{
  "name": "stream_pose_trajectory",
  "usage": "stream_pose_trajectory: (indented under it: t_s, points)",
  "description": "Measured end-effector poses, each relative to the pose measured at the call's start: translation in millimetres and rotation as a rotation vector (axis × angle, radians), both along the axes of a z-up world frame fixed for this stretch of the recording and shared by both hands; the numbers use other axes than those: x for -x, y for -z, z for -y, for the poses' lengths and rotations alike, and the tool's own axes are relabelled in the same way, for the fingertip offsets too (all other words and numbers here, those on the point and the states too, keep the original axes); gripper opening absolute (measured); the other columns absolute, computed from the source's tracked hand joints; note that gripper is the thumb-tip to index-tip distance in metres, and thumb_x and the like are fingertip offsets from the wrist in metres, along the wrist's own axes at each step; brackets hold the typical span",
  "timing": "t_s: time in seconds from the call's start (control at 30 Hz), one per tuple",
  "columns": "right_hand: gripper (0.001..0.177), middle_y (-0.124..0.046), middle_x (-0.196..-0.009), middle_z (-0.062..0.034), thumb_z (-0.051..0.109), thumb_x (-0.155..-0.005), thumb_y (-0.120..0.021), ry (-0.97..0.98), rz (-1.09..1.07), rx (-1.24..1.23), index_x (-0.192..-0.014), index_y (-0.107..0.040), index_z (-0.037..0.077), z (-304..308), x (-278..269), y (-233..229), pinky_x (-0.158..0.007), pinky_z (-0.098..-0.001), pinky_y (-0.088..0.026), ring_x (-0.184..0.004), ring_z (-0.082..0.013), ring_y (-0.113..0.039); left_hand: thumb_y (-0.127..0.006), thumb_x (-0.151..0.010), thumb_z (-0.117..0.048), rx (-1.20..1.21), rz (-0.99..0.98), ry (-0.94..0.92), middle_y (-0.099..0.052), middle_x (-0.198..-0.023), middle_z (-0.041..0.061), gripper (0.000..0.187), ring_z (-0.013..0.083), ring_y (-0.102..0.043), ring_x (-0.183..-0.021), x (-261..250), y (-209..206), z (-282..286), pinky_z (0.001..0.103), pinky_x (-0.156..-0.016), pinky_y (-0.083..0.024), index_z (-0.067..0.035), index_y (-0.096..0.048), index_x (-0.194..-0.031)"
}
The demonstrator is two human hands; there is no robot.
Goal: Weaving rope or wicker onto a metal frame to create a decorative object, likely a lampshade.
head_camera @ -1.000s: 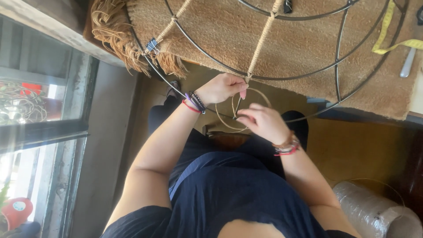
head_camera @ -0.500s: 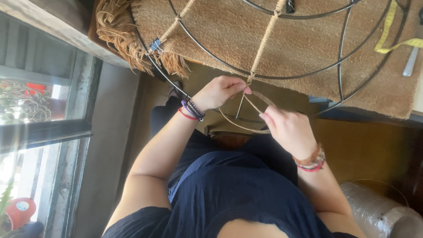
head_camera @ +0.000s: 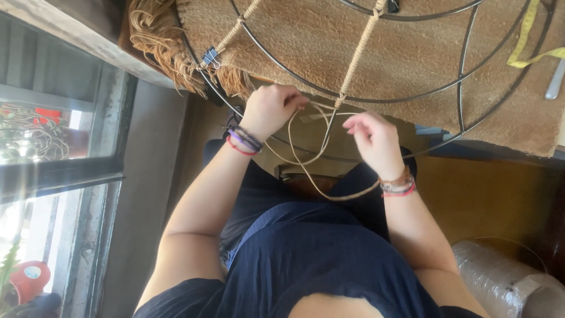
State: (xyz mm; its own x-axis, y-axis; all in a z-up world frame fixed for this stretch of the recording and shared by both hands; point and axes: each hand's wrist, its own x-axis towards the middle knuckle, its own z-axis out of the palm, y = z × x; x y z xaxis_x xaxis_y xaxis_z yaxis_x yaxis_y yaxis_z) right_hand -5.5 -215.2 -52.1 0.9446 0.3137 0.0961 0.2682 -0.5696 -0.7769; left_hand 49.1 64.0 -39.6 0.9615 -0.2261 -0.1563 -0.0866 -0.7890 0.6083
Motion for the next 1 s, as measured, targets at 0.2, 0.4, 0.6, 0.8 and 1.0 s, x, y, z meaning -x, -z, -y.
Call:
stream_pose_trajectory:
  t_s: [0.2,0.4,0.6,0.8,1.0]
  points:
    - [0.038,-0.061,-0.130,-0.0183,-0.004,-0.102,-0.058,-0.036,0.050,-0.299,-0.141,-0.059,0.000,-1,-28,73,-0.086,-0.0433,-0.061,-0.116,-0.0340,-0.066,-0.066,-0.090,-0.052,-0.223,0.044,-0.057,-0.076,-0.074,0.004,0.030,0.0306,-0.077,-0.075,-29,67,47,0.044,-0.067,-0.064,-0.026,-0.079,-0.089]
    - [0.019,-0.058,-0.140,-0.0207,0.006,-0.106,-0.053,-0.163,0.160,-0.251,-0.119,-0.066,0.002,-29,-35,35,-0.097,-0.0546,-0.051,-0.128,-0.0457,-0.057,-0.067,-0.087,-0.057,0.058,-0.044,-0.040,-0.077,-0.080,-0.004,0.025,0.0291,-0.076,-0.086,-34,98,59,0.047,-0.081,-0.062,-0.034,-0.076,-0.081]
    - [0.016,-0.067,-0.114,-0.0130,0.003,-0.106,-0.057,-0.004,0.254,-0.169,-0.094,-0.067,0.002,-22,-31,50,-0.090,-0.0443,-0.056,-0.108,-0.0352,-0.068,-0.066,-0.095,-0.054,0.063,-0.028,-0.058,-0.077,-0.082,0.010,0.040,0.0399,-0.074,-0.086,-9,29,18,0.054,-0.079,-0.059,-0.017,-0.078,-0.088]
    - [0.017,-0.074,-0.105,-0.0078,0.011,-0.107,-0.061,0.005,0.206,-0.153,-0.094,-0.073,0.012,-18,-28,40,-0.089,-0.0418,-0.055,-0.102,-0.0348,-0.070,-0.074,-0.099,-0.061,-0.131,0.272,-0.225,-0.064,-0.056,-0.001,0.052,0.0266,-0.070,-0.059,-12,36,-89,0.035,-0.063,-0.058,-0.019,-0.069,-0.068]
    - [0.015,-0.077,-0.091,-0.0068,0.010,-0.103,-0.067,-0.117,0.195,0.059,-0.090,-0.075,0.011,-9,-40,8,-0.085,-0.0399,-0.056,-0.095,-0.0320,-0.073,-0.073,-0.097,-0.063,-0.351,0.488,-0.262,-0.056,-0.051,-0.007,0.049,0.0218,-0.067,-0.052,-23,51,-98,0.032,-0.053,-0.054,-0.028,-0.061,-0.064]
